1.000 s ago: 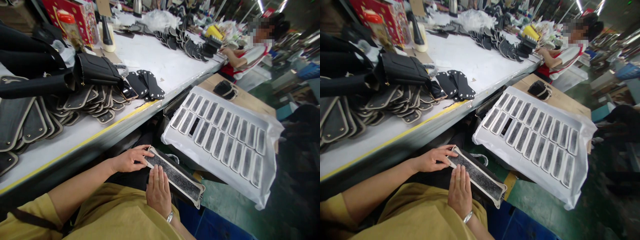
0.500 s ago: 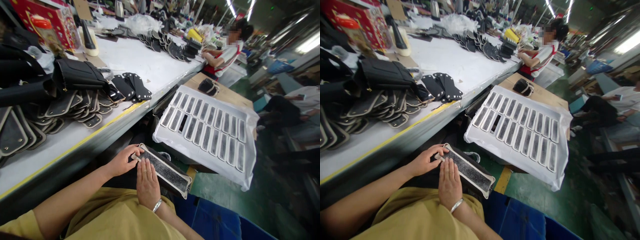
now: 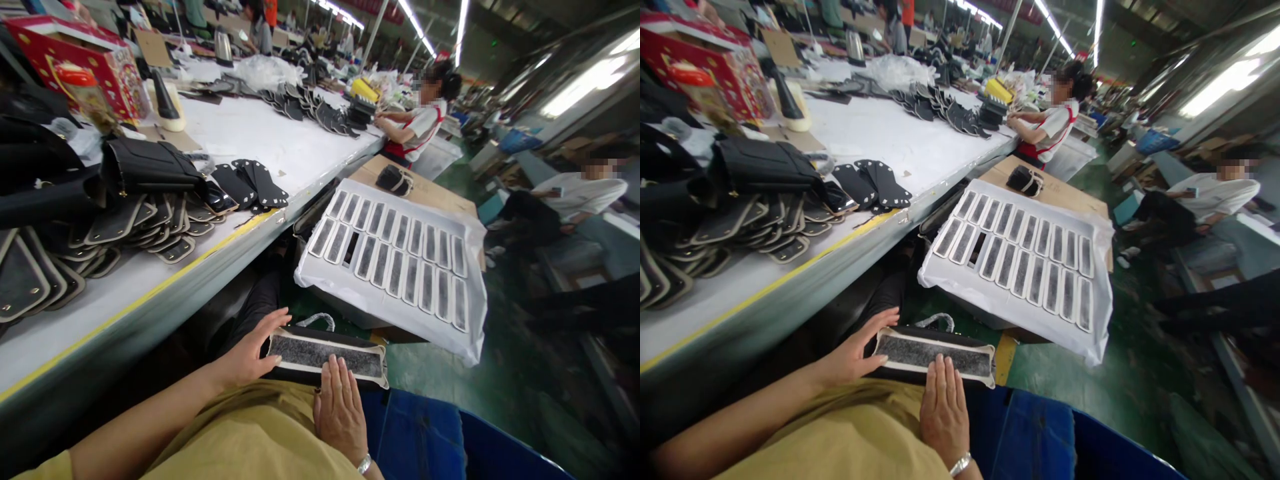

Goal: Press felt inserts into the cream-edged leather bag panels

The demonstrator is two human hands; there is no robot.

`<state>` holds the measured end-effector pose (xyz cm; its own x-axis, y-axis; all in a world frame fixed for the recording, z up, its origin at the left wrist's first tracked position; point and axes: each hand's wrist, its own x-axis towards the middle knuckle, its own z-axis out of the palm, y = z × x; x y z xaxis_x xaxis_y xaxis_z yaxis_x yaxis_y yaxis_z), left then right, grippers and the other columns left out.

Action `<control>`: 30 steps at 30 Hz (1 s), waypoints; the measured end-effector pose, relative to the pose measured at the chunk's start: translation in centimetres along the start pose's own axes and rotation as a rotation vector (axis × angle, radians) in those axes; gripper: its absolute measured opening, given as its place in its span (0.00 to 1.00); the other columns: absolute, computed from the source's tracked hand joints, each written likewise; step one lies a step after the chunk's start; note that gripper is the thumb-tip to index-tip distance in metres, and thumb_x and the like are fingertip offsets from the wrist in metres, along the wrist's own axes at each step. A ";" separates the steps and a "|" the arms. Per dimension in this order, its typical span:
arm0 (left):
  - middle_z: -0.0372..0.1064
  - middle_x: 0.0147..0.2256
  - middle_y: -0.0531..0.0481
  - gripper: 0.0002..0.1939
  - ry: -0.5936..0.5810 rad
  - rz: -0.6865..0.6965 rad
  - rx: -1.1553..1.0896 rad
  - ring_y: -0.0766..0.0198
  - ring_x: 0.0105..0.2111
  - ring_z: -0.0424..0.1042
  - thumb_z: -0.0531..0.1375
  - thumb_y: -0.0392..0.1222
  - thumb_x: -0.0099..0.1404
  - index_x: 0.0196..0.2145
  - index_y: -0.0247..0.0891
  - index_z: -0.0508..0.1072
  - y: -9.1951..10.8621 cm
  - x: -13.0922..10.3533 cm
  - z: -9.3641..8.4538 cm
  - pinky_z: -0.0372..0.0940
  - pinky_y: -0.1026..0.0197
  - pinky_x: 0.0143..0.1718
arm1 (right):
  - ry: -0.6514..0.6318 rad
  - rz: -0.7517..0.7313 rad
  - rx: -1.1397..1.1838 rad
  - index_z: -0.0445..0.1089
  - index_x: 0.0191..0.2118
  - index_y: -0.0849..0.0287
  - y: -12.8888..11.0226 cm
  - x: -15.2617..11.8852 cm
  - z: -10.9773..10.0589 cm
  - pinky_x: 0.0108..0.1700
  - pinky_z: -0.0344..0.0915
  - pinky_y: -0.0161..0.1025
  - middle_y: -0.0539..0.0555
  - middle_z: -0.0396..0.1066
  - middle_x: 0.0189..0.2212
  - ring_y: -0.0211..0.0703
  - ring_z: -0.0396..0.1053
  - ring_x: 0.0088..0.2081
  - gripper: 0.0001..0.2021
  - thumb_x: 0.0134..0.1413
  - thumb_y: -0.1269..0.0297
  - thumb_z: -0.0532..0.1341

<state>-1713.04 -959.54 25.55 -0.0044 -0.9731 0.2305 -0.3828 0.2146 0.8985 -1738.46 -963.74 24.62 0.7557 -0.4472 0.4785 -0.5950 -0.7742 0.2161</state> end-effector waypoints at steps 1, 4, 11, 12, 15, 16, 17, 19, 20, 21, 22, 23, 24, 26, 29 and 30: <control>0.47 0.63 0.41 0.33 -0.035 0.000 0.028 0.56 0.61 0.54 0.56 0.33 0.61 0.62 0.43 0.52 0.1 -0.6 0.1 0.53 0.48 0.61 | 0.006 0.010 0.003 0.65 0.53 0.75 0.0 -0.2 -0.2 0.60 0.52 0.50 0.69 0.66 0.54 0.58 0.48 0.64 0.20 0.56 0.75 0.51; 0.49 0.63 0.40 0.34 -0.106 0.000 0.264 0.53 0.61 0.54 0.58 0.47 0.63 0.63 0.41 0.52 0.6 -1.7 0.1 0.54 0.48 0.60 | -0.003 -0.006 0.044 0.64 0.55 0.73 -0.1 -0.4 -0.3 0.62 0.50 0.49 0.66 0.64 0.56 0.56 0.49 0.64 0.21 0.56 0.75 0.50; 0.57 0.59 0.43 0.44 -0.108 0.148 0.916 0.50 0.61 0.53 0.61 0.68 0.51 0.58 0.36 0.65 3.8 0.4 3.2 0.26 0.42 0.64 | -0.048 -0.091 0.090 0.64 0.56 0.70 1.7 -0.6 -1.2 0.62 0.53 0.49 0.63 0.60 0.60 0.55 0.49 0.64 0.23 0.53 0.71 0.54; 0.57 0.59 0.41 0.46 -0.123 0.146 0.945 0.50 0.60 0.55 0.62 0.68 0.49 0.58 0.33 0.65 4.1 0.8 4.0 0.25 0.43 0.64 | -0.060 -0.086 0.091 0.64 0.56 0.69 2.0 -0.8 -1.5 0.62 0.53 0.48 0.62 0.60 0.60 0.54 0.48 0.65 0.24 0.53 0.70 0.54; 0.54 0.60 0.36 0.51 -0.192 0.134 0.998 0.49 0.59 0.55 0.65 0.65 0.47 0.60 0.28 0.61 4.6 1.8 5.9 0.24 0.43 0.64 | -0.089 -0.050 0.098 0.63 0.57 0.70 2.7 -1.5 -2.1 0.62 0.54 0.48 0.62 0.59 0.61 0.53 0.46 0.65 0.24 0.53 0.69 0.55; 0.54 0.60 0.35 0.51 -0.215 0.128 1.005 0.48 0.59 0.55 0.64 0.65 0.48 0.60 0.27 0.60 4.6 2.1 6.2 0.24 0.42 0.64 | -0.090 -0.037 0.103 0.63 0.57 0.70 2.8 -1.6 -2.2 0.62 0.54 0.48 0.62 0.58 0.61 0.53 0.45 0.66 0.25 0.53 0.69 0.55; 0.54 0.60 0.35 0.50 -0.238 0.121 1.008 0.49 0.59 0.55 0.64 0.65 0.49 0.61 0.27 0.59 4.6 2.4 6.4 0.25 0.42 0.63 | -0.090 -0.020 0.109 0.63 0.58 0.70 2.9 -1.7 -2.2 0.62 0.54 0.49 0.63 0.58 0.61 0.54 0.44 0.66 0.25 0.53 0.69 0.55; 0.55 0.60 0.35 0.49 -0.288 0.117 1.005 0.49 0.59 0.56 0.63 0.64 0.52 0.61 0.27 0.59 4.8 3.3 6.2 0.26 0.42 0.63 | -0.095 0.021 0.119 0.61 0.58 0.71 2.8 -1.8 -2.1 0.62 0.53 0.49 0.64 0.56 0.62 0.54 0.43 0.66 0.27 0.52 0.69 0.55; 0.56 0.60 0.35 0.48 -0.317 0.119 1.002 0.50 0.59 0.56 0.62 0.63 0.52 0.61 0.27 0.59 4.9 3.9 5.9 0.27 0.42 0.63 | -0.102 0.043 0.122 0.60 0.59 0.72 2.7 -1.7 -2.0 0.63 0.53 0.50 0.64 0.55 0.62 0.54 0.43 0.66 0.27 0.52 0.69 0.55; 0.56 0.59 0.36 0.47 -0.352 0.123 1.001 0.50 0.59 0.56 0.62 0.62 0.53 0.61 0.28 0.58 5.0 4.6 5.6 0.28 0.42 0.63 | -0.113 0.065 0.124 0.59 0.60 0.72 2.6 -1.6 -1.9 0.63 0.52 0.50 0.64 0.54 0.63 0.55 0.43 0.66 0.28 0.52 0.69 0.55; 0.56 0.60 0.36 0.47 -0.393 0.125 1.003 0.50 0.59 0.55 0.63 0.60 0.53 0.62 0.28 0.57 5.2 5.5 5.1 0.29 0.42 0.63 | -0.126 0.083 0.124 0.58 0.61 0.72 2.4 -1.4 -1.7 0.63 0.52 0.50 0.65 0.53 0.63 0.55 0.43 0.66 0.29 0.53 0.68 0.55; 0.56 0.60 0.37 0.47 -0.438 0.126 1.008 0.51 0.59 0.55 0.64 0.58 0.52 0.62 0.29 0.56 5.3 6.4 4.7 0.30 0.42 0.63 | -0.139 0.099 0.123 0.57 0.61 0.72 2.2 -1.2 -1.5 0.63 0.52 0.51 0.65 0.52 0.64 0.56 0.43 0.66 0.29 0.53 0.67 0.55; 0.55 0.60 0.37 0.48 -0.481 0.123 1.018 0.51 0.59 0.55 0.65 0.56 0.51 0.63 0.30 0.55 5.4 7.3 4.3 0.31 0.42 0.63 | -0.151 0.110 0.121 0.56 0.62 0.72 1.9 -0.9 -1.3 0.63 0.51 0.51 0.66 0.50 0.64 0.57 0.43 0.66 0.30 0.55 0.65 0.56; 0.54 0.61 0.36 0.51 -0.548 0.106 1.047 0.49 0.59 0.54 0.67 0.53 0.48 0.64 0.29 0.53 5.5 8.9 3.7 0.33 0.41 0.63 | -0.163 0.109 0.117 0.55 0.62 0.72 1.3 0.0 -0.8 0.62 0.51 0.51 0.66 0.49 0.64 0.58 0.44 0.66 0.31 0.56 0.59 0.55; 0.53 0.61 0.32 0.55 -0.592 0.081 1.067 0.45 0.58 0.53 0.68 0.53 0.44 0.64 0.26 0.51 5.4 10.0 3.2 0.37 0.41 0.62 | -0.082 0.065 0.099 0.58 0.61 0.71 0.1 1.4 -0.3 0.64 0.47 0.49 0.65 0.52 0.63 0.58 0.49 0.64 0.30 0.56 0.58 0.56; 0.53 0.60 0.32 0.56 -0.603 0.081 1.061 0.44 0.58 0.54 0.67 0.53 0.44 0.64 0.24 0.51 5.4 10.1 3.1 0.39 0.41 0.61 | -0.022 0.048 0.086 0.61 0.60 0.70 -0.2 1.7 -0.1 0.64 0.44 0.48 0.64 0.55 0.63 0.57 0.51 0.63 0.28 0.55 0.60 0.56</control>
<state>-1718.04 -968.45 31.52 -0.3830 -0.9036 -0.1917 -0.9237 0.3757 0.0745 -1737.03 -964.33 25.45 0.7331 -0.4936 0.4679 -0.6056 -0.7868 0.1188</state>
